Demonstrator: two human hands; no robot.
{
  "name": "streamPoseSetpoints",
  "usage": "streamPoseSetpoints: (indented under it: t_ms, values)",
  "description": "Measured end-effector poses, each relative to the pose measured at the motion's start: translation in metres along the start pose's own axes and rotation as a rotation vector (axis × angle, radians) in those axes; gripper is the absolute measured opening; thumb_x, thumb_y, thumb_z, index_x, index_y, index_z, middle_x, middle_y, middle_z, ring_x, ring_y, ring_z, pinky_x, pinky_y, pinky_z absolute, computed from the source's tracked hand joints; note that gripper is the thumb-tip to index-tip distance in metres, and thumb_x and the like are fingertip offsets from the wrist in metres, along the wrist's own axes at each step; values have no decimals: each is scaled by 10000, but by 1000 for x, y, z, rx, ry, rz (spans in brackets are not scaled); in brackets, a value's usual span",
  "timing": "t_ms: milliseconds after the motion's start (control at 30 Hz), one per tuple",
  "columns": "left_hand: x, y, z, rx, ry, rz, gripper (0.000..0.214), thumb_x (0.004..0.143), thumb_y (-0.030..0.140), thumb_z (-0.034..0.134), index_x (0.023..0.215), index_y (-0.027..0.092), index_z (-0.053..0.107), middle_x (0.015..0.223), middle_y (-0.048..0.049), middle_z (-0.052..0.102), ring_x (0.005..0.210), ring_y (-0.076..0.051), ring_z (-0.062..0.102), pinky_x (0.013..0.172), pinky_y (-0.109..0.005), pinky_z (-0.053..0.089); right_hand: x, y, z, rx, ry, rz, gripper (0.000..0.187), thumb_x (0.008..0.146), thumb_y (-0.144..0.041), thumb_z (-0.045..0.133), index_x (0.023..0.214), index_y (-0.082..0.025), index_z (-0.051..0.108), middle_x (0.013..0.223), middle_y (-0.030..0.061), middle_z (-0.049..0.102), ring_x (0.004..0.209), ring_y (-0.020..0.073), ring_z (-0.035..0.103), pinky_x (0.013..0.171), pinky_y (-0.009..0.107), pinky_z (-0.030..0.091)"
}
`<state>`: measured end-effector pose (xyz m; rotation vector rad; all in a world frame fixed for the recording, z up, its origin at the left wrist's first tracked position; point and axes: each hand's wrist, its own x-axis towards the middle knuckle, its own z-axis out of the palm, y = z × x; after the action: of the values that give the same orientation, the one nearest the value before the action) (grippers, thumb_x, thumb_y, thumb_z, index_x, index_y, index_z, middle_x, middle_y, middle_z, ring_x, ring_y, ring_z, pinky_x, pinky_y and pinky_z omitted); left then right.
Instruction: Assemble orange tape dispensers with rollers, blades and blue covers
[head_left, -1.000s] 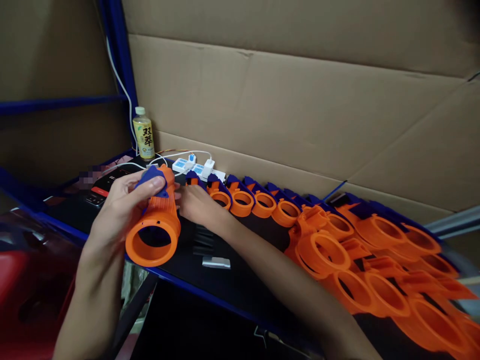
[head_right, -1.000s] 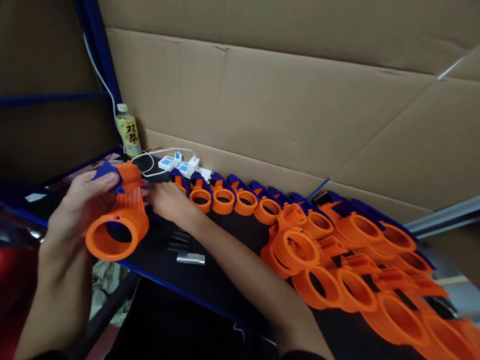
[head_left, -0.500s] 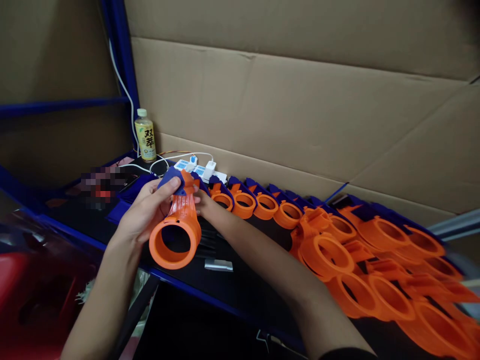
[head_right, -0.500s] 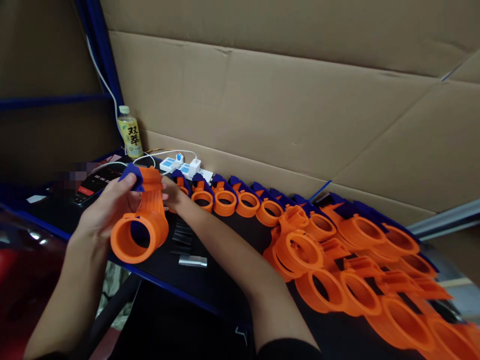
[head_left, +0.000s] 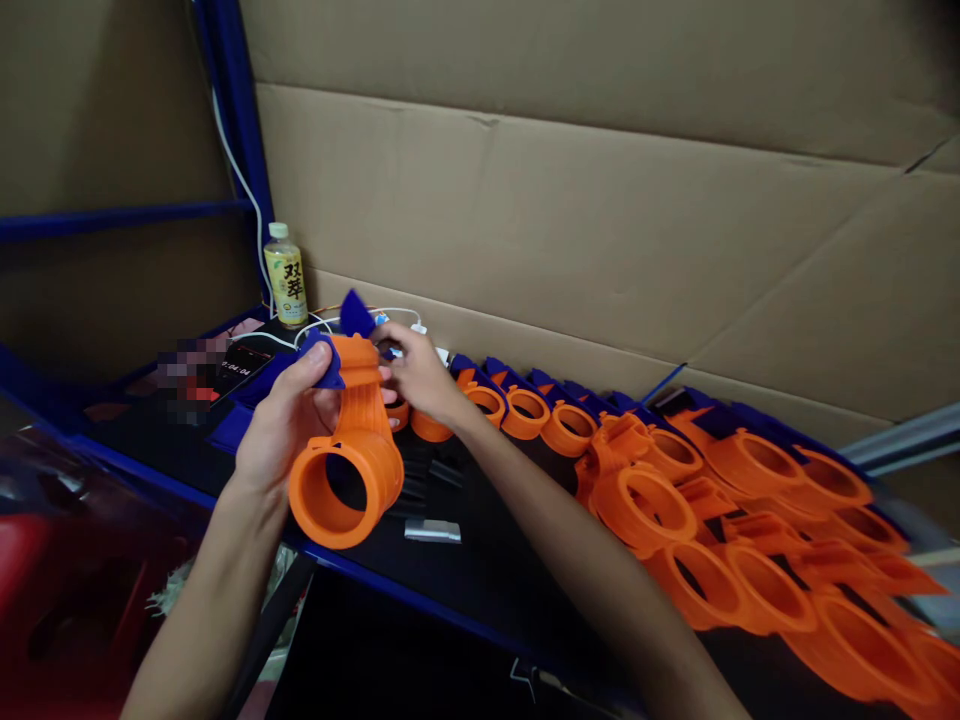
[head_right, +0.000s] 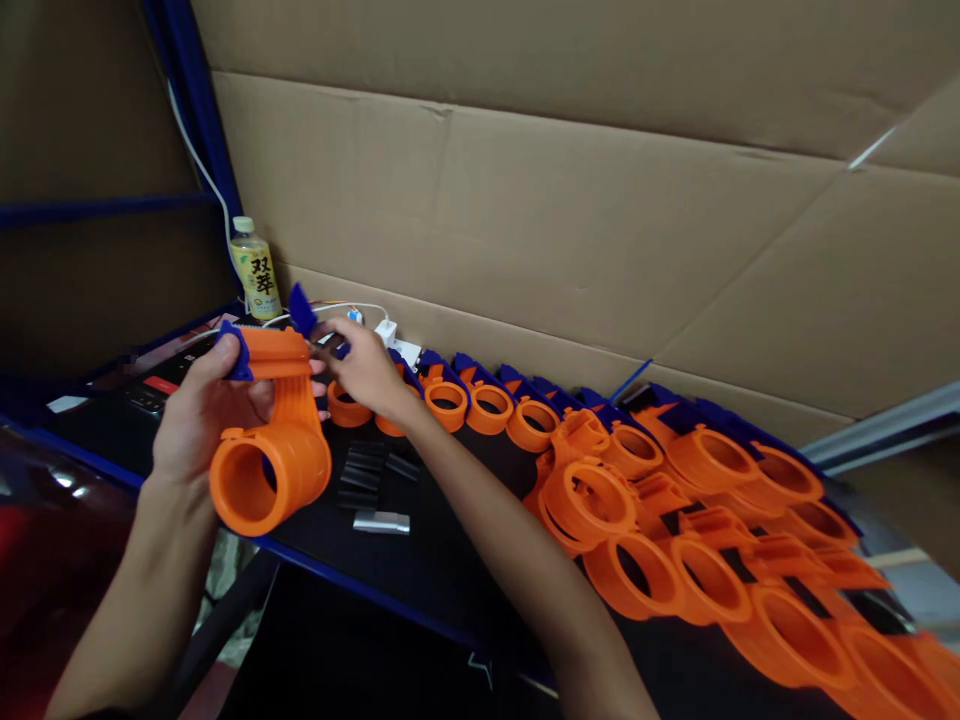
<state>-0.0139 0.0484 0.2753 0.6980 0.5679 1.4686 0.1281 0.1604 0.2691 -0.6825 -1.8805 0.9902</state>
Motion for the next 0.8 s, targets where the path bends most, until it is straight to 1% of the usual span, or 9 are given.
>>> streamPoseSetpoints:
  t_ms: [133, 200, 267, 400, 467, 567, 667, 733, 800]
  values:
    - [1, -6, 6, -8, -18, -34, 383, 837, 468, 727, 1039, 143, 749, 929, -111, 805, 960, -354, 770, 814, -452, 654, -32, -25, -24, 200, 280, -49, 248, 818, -388, 743, 915, -217, 592, 896, 4, 615, 794, 143, 636, 569, 235, 548]
    - [3, -12, 10, -7, -46, -94, 344, 829, 433, 748, 1022, 149, 748, 918, -101, 805, 958, -346, 770, 835, -448, 647, -51, -35, -34, 233, 374, -54, 267, 824, -402, 755, 942, -229, 588, 898, 1, 625, 773, 142, 654, 542, 233, 562]
    - [5, -19, 13, -22, -88, -169, 341, 836, 432, 745, 1038, 156, 743, 921, -99, 805, 968, -343, 768, 857, -452, 638, -68, -41, -40, 240, 435, -55, 261, 833, -397, 757, 963, -238, 596, 917, 0, 649, 773, 145, 673, 558, 244, 586]
    - [10, -29, 11, -103, -156, -271, 420, 877, 531, 661, 1054, 157, 735, 955, -120, 805, 1010, -360, 757, 890, -484, 621, -92, -44, -45, 231, 429, 24, 234, 850, -380, 741, 992, -235, 626, 927, 15, 701, 775, 164, 695, 585, 276, 604]
    - [13, -31, 9, -132, -182, -279, 459, 878, 562, 639, 1072, 155, 728, 980, -128, 803, 1021, -364, 755, 904, -486, 613, -99, -43, -46, 204, 420, 63, 222, 831, -352, 763, 960, -219, 642, 922, 23, 717, 761, 159, 691, 593, 271, 594]
    - [14, -32, 7, -154, -221, -277, 499, 881, 575, 625, 1140, 156, 706, 1012, -130, 801, 1018, -355, 757, 916, -479, 608, -103, -43, -49, 176, 424, 71, 252, 778, -329, 811, 928, -206, 650, 922, 16, 719, 749, 145, 678, 613, 261, 584]
    - [14, -33, 10, -128, -174, -262, 476, 888, 545, 642, 1142, 146, 699, 979, -131, 804, 965, -339, 772, 891, -465, 617, -103, -46, -55, 124, 313, 117, 304, 790, -377, 802, 987, -196, 656, 965, 35, 729, 820, 168, 694, 713, 300, 605]
    - [13, -35, 12, -89, -106, -209, 464, 865, 529, 687, 1119, 142, 704, 948, -130, 807, 919, -331, 781, 856, -454, 628, -103, -49, -61, 42, 237, 140, 447, 798, -406, 799, 1158, -205, 625, 1122, 74, 718, 975, 208, 700, 850, 363, 605]
    - [13, -37, 13, -33, -50, -129, 464, 822, 513, 748, 1093, 138, 715, 918, -128, 807, 880, -329, 784, 819, -443, 635, -103, -54, -68, -142, 260, 89, 729, 767, -421, 829, 1388, -241, 494, 1383, 121, 599, 1215, 265, 623, 999, 443, 553]
